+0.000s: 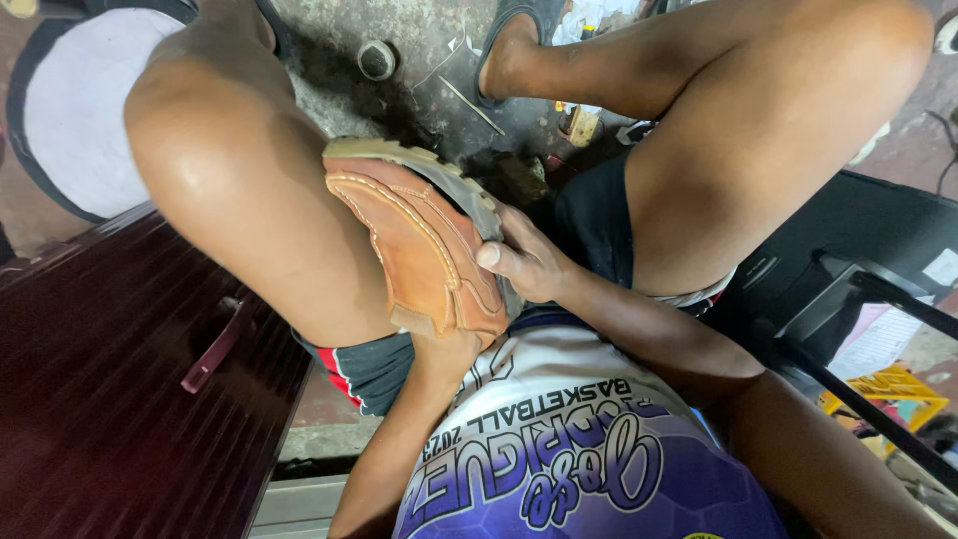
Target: The person is repairing a brown leather shoe by hand. They use a stitching awl and thread to sew along the edge of the shoe, repeatedly pulling the thread through the leather to secure the seam.
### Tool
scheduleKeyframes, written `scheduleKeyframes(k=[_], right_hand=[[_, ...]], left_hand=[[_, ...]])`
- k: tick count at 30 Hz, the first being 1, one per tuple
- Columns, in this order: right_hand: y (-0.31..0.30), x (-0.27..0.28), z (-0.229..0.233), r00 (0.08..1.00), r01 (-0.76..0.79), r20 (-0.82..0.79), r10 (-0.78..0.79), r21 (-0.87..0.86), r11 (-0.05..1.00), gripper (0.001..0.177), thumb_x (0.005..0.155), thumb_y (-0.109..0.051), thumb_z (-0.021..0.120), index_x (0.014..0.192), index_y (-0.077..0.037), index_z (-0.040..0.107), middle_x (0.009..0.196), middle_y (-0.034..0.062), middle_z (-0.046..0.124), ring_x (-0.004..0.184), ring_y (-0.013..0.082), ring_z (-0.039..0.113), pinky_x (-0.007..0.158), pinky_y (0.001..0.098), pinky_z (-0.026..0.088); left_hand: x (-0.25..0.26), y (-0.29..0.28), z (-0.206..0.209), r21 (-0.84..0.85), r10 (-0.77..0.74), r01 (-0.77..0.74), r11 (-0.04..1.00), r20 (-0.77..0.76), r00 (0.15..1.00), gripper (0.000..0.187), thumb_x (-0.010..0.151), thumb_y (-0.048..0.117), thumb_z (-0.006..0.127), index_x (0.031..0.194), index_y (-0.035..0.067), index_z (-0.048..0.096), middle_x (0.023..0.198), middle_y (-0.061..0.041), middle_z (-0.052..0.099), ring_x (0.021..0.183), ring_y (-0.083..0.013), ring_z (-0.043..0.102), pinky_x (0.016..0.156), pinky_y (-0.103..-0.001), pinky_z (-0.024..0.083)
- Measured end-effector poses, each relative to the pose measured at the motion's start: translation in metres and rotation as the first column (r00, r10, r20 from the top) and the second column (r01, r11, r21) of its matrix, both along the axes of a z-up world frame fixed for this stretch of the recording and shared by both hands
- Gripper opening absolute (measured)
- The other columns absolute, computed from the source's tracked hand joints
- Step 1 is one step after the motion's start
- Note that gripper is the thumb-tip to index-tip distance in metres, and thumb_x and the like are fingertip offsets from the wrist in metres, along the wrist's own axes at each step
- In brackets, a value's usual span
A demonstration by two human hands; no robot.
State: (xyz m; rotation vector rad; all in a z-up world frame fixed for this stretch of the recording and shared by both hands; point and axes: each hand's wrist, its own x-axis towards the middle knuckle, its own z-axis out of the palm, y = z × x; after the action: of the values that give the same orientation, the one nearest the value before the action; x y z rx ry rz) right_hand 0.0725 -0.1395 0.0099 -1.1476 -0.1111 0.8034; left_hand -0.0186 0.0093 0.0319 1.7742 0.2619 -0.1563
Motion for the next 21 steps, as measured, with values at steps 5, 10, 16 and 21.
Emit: scheduleKeyframes(k=[5,10,16,21], right_hand=[[0.004,0.019,-0.004,0.999,0.031,0.033,-0.03,-0.025,0.999,0.095,0.099,-0.065,0.056,0.158,0.006,0.033,0.16,0.017,0.045,0.15,0.0251,0.04,0.127,0.038,0.029],[0.003,0.03,-0.019,0.99,0.137,-0.009,-0.139,-0.14,0.981,0.081,0.105,-0.054,0.051,0.158,0.005,0.037,0.16,0.017,0.046,0.151,0.0247,0.038,0.127,0.0368,0.026],[0.003,0.033,-0.021,0.995,0.079,0.087,-0.052,-0.351,0.933,0.075,0.099,-0.045,0.058,0.155,0.001,0.038,0.151,0.0176,0.052,0.141,0.0247,0.048,0.119,0.036,0.034],[0.003,0.036,-0.013,0.995,-0.005,0.083,0.047,-0.452,0.892,0.071,0.096,-0.046,0.061,0.149,0.0,0.046,0.142,0.0174,0.062,0.133,0.0264,0.056,0.113,0.0363,0.04]], left_hand=[[0.041,-0.006,0.003,0.073,0.093,-0.1,0.992,0.094,0.991,0.045,0.099,0.012,0.067,0.141,0.003,0.055,0.135,-0.012,0.063,0.125,-0.0248,0.064,0.108,-0.039,0.053],[0.058,-0.007,-0.046,-0.154,0.206,-0.213,0.965,-0.06,0.977,0.045,0.106,0.015,0.058,0.148,0.002,0.048,0.142,-0.013,0.059,0.129,-0.0265,0.06,0.11,-0.039,0.049],[0.053,-0.007,-0.103,-0.528,0.319,-0.555,0.644,-0.473,0.821,0.045,0.107,0.021,0.052,0.148,0.003,0.047,0.138,-0.012,0.059,0.124,-0.0246,0.061,0.105,-0.038,0.051],[0.034,-0.011,-0.113,-0.585,0.326,-0.654,0.479,-0.574,0.752,0.044,0.108,0.023,0.05,0.147,0.003,0.048,0.136,-0.012,0.06,0.121,-0.0238,0.061,0.102,-0.037,0.052]])
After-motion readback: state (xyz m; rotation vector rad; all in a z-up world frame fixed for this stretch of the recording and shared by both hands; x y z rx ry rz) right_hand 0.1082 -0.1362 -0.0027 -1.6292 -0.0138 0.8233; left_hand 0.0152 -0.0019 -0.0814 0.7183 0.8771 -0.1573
